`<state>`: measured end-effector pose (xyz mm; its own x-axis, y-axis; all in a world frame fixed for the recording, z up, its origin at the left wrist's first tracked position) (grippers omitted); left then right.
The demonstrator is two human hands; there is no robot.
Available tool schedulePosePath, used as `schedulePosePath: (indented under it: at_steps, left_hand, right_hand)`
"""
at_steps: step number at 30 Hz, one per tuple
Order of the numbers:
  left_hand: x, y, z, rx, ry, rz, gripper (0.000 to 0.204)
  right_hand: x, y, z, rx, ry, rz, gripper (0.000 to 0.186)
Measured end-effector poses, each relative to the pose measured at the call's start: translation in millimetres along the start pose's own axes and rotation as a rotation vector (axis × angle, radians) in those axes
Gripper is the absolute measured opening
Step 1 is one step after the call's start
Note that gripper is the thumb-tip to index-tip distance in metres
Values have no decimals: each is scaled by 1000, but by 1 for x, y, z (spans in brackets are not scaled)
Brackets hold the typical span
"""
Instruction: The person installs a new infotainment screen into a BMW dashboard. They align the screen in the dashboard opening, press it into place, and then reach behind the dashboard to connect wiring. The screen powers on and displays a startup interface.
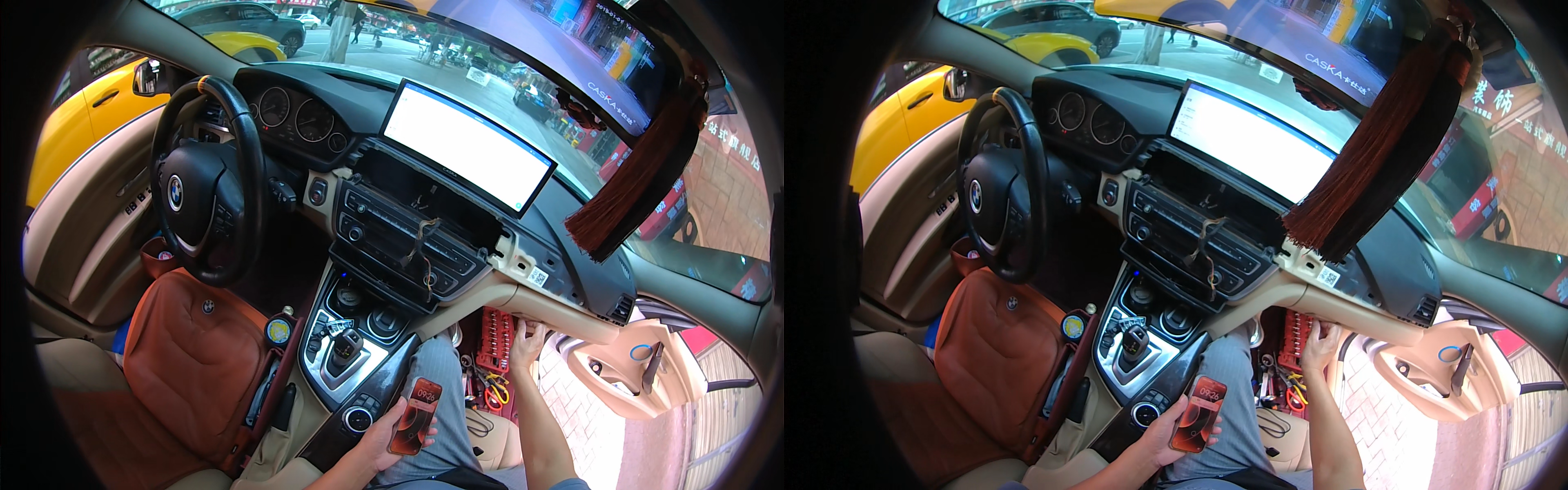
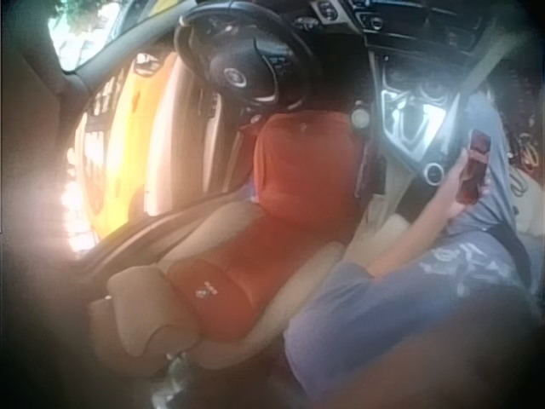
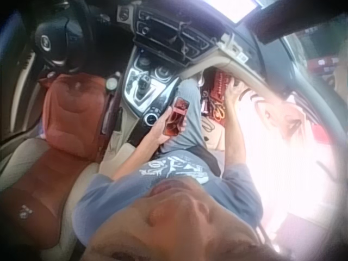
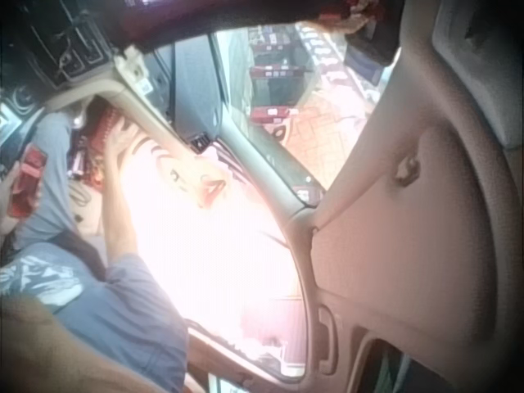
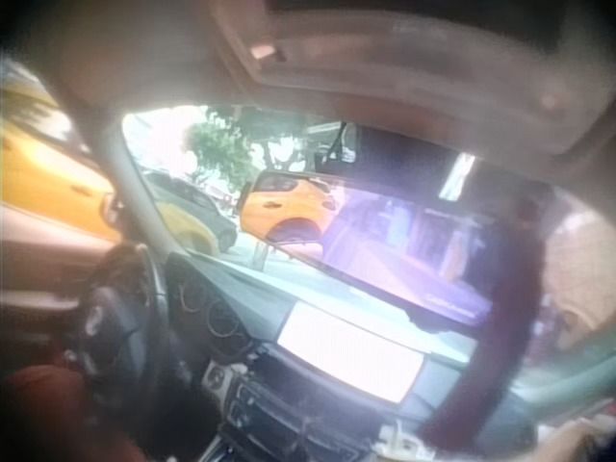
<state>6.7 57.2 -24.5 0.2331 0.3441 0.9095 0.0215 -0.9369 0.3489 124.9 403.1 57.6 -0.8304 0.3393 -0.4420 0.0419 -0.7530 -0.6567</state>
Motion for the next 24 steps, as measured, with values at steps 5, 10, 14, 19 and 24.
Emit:
schedulePosePath:
  at_steps: [5,10,14,19,24]
  left_hand:
    - [0,1,1,-2,21,6,68]
    - [2,1,1,-5,33,9,68]
    - [1,2,0,1,20,-17,68]
    - [-4,0,3,13,54,66,64]
    - [-4,-1,3,28,78,146,62]
  right_hand:
    - [1,1,-5,47,-46,22,14]
    - [-1,2,-2,-8,-14,4,16]
    - [-4,2,2,-66,38,-25,17]
    - [-3,2,3,-51,42,-19,16]
    - [-2,1,0,18,21,4,20]
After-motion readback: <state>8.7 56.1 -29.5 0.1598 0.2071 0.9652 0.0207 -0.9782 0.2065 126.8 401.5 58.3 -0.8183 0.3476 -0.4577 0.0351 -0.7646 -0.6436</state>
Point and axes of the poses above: each hand's wrist, its own y-axis away from the middle knuckle, its own x-axis out of the palm, z = x × y, the point moved 6 cm from there along -y, towards the middle knuckle, and after that the axes turned 4 degrees about x, right-handed, at the moved point
